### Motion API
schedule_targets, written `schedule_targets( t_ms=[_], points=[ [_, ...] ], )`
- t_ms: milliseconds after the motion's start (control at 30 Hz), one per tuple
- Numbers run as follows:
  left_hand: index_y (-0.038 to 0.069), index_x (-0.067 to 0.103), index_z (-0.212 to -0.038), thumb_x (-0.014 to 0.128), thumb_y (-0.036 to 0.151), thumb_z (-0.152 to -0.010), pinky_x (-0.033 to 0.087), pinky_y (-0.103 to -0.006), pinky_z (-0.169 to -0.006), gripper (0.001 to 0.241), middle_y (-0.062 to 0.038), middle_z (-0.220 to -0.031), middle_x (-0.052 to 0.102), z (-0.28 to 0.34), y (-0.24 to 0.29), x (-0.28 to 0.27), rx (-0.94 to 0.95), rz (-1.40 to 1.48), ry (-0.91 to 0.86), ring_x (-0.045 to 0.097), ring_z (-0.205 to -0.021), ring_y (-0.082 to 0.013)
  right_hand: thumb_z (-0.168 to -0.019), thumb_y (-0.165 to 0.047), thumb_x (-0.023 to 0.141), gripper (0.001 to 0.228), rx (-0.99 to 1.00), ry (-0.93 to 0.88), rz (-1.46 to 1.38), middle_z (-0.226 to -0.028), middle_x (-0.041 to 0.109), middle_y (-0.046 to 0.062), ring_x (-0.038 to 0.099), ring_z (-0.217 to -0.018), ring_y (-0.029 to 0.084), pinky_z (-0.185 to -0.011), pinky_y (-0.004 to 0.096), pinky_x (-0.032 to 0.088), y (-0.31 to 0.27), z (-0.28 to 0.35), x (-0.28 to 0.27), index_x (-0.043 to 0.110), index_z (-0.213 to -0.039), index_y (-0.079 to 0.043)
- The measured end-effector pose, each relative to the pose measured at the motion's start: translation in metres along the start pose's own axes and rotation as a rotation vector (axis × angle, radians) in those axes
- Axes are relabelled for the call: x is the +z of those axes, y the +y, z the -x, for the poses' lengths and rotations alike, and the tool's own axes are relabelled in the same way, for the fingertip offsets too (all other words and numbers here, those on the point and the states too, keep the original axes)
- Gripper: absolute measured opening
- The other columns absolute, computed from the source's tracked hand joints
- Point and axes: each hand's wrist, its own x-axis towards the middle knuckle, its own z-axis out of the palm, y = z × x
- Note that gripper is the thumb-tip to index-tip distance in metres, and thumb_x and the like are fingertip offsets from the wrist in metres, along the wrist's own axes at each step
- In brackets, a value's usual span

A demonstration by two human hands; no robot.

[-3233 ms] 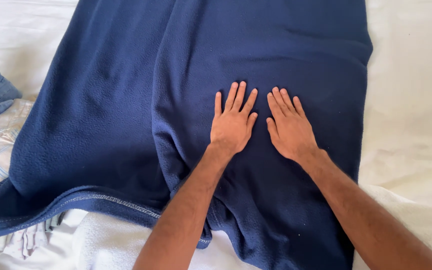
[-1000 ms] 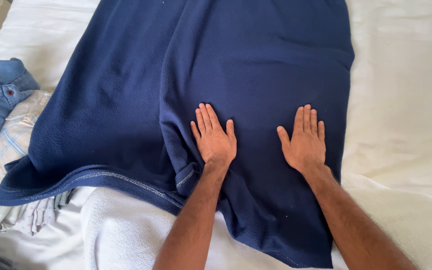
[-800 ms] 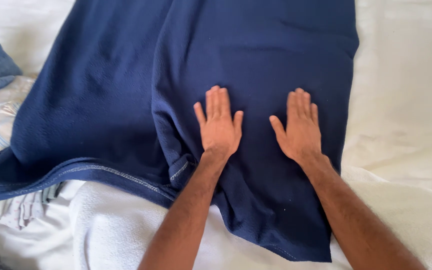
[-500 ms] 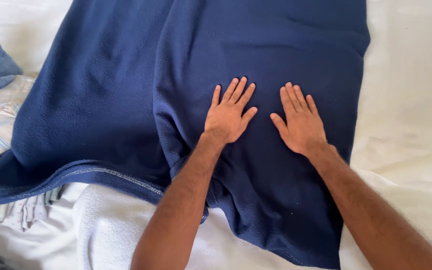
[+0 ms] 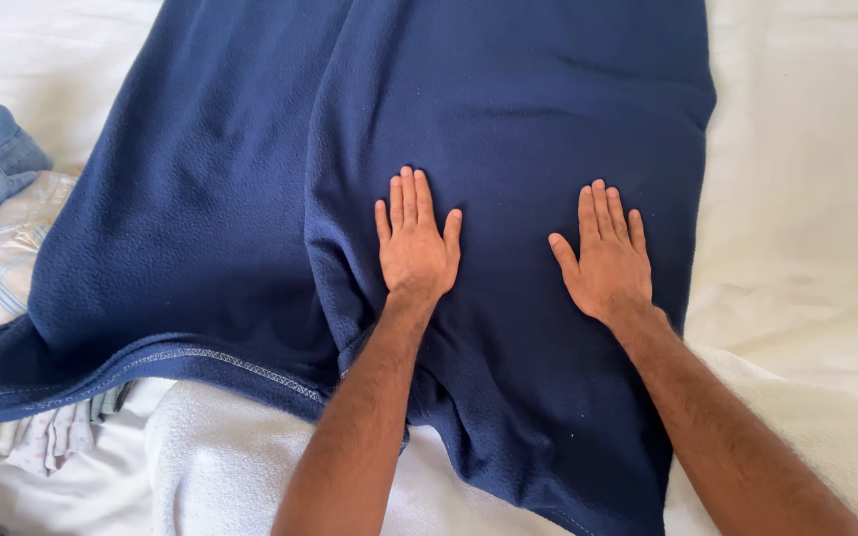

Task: The person folds a large dark blue bed sheet on a white bed surface. They smooth the fabric with both hands, fold the bottom edge up, and then fold the sides inward to create a neat rectangular shape.

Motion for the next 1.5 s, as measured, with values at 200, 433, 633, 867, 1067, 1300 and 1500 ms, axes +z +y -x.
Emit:
schedule_targets(
  t_ms=[200,433,633,867,1067,1300,1500],
  points=[
    [-0.001,0.013,-0.161,0.034,0.053,-0.106,0.009,-0.0507,-0.127,0.080,-0.016,-0.171,0.012,0.005,0.001,0.001,-0.120,-0.023,0.039,0.008,-0.159,-0.0279,-0.104,-0.056,0.031,0.081,0.052,0.016,0.001,-0.171,0.013,0.014,0.006,-0.158,0.026,-0.126,0.048,0.005,0.001,0.003,-0.001,0.015,-0.162,-0.002],
    [-0.004,0.010,-0.161,0.037,0.054,-0.105,0.009,-0.0518,-0.127,0.085,-0.022,-0.170,0.010,0.006,-0.001,0.005,-0.214,0.015,0.085,0.006,-0.158,-0.0329,-0.104,-0.058,0.031,0.084,0.113,0.010,-0.008,-0.171,0.012,0.016,0.005,-0.158,0.028,-0.127,0.048,0.005,0.009,0.001,0.003,0.014,-0.163,-0.001],
    [-0.005,0.009,-0.160,0.038,0.053,-0.105,0.009,-0.0531,-0.126,0.085,-0.023,-0.170,0.008,0.008,-0.001,0.002,-0.213,0.024,0.057,0.006,-0.158,-0.0348,-0.104,-0.058,0.033,0.087,0.135,0.039,-0.030,-0.169,0.009,0.025,0.002,-0.157,0.037,-0.126,0.049,0.004,0.013,-0.001,0.007,0.012,-0.160,0.005],
    [-0.003,0.011,-0.161,0.042,0.051,-0.104,0.005,-0.0575,-0.124,0.084,-0.024,-0.169,0.007,0.003,0.010,-0.010,-0.127,0.036,0.001,0.002,-0.157,-0.0383,-0.105,-0.054,0.038,0.086,0.150,0.089,-0.091,-0.169,0.011,0.029,0.005,-0.157,0.040,-0.126,0.051,0.007,0.001,-0.009,0.002,0.016,-0.159,0.009],
    [0.015,0.017,-0.164,0.039,0.050,-0.105,0.002,-0.0576,-0.125,0.072,-0.014,-0.172,0.007,-0.028,0.025,-0.011,0.179,-0.013,-0.087,0.002,-0.159,-0.0311,-0.105,-0.048,0.038,0.077,-0.118,0.076,-0.022,-0.169,0.018,0.020,0.011,-0.158,0.032,-0.127,0.049,0.010,-0.015,-0.030,0.002,0.021,-0.161,0.002],
    [0.022,0.013,-0.165,0.031,0.053,-0.105,0.002,-0.0492,-0.127,0.070,-0.003,-0.173,0.006,-0.052,0.008,-0.017,0.228,-0.033,-0.200,0.002,-0.159,-0.0220,-0.104,-0.054,0.034,0.078,-0.056,0.015,0.009,-0.170,0.017,0.013,0.010,-0.157,0.025,-0.126,0.045,0.009,0.004,-0.055,-0.009,0.018,-0.162,-0.005],
    [0.016,0.011,-0.165,0.030,0.054,-0.106,0.003,-0.0457,-0.128,0.073,-0.006,-0.173,0.007,-0.055,-0.010,-0.016,0.127,-0.032,-0.153,0.002,-0.159,-0.0232,-0.104,-0.056,0.029,0.079,0.007,-0.004,0.038,-0.170,0.012,0.012,0.006,-0.157,0.024,-0.126,0.045,0.006,0.029,-0.053,-0.003,0.013,-0.162,-0.006]
  ],
)
